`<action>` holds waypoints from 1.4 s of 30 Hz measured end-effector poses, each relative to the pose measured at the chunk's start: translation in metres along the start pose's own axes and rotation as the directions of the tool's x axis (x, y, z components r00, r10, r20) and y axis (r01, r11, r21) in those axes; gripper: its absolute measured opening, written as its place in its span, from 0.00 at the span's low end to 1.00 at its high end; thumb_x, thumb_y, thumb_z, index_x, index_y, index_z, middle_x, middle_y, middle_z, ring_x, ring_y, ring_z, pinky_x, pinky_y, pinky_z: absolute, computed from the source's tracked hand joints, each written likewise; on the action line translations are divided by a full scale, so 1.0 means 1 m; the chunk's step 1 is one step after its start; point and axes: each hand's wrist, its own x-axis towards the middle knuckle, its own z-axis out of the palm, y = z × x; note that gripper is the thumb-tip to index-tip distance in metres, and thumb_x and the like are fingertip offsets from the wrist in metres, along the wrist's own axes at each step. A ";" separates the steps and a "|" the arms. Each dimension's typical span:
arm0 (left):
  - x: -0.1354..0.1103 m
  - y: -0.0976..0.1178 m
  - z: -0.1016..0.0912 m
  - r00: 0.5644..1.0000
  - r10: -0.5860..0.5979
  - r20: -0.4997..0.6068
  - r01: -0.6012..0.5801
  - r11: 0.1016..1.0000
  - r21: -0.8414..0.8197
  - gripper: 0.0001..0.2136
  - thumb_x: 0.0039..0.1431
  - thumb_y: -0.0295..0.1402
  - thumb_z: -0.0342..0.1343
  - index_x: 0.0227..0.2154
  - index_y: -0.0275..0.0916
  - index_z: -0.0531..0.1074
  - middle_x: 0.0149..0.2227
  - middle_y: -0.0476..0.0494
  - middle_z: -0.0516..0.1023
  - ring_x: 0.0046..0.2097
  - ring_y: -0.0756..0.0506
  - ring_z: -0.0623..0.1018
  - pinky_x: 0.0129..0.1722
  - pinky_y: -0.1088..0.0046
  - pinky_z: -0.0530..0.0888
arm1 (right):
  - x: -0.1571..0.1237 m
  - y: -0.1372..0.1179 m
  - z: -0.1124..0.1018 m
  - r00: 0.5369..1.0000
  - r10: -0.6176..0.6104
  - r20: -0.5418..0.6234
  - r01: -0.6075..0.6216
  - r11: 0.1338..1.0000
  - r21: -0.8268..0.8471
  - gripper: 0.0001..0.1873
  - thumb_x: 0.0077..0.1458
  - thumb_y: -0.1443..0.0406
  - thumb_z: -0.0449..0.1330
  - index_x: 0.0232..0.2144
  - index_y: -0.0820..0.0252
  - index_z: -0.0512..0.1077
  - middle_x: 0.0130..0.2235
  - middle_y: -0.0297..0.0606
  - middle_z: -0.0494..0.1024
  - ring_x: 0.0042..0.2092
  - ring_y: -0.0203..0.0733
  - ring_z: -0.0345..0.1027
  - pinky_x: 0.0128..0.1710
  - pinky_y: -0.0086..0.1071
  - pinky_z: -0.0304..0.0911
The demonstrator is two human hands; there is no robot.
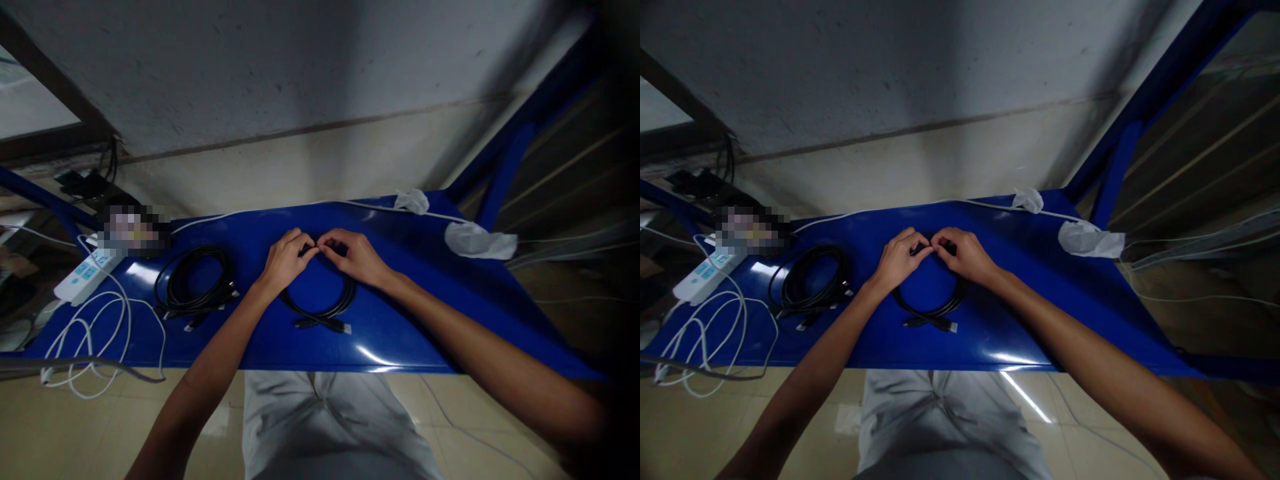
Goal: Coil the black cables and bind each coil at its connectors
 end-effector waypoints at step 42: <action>0.000 -0.018 -0.024 0.956 0.243 0.164 -0.201 0.951 -0.234 0.10 0.66 0.43 0.69 0.42 0.42 0.84 0.39 0.44 0.77 0.41 0.45 0.79 0.45 0.65 0.77 | -0.001 0.008 -0.011 0.928 -0.213 0.304 0.261 0.957 -0.124 0.20 0.75 0.50 0.58 0.49 0.56 0.82 0.48 0.46 0.82 0.50 0.51 0.77 0.54 0.44 0.70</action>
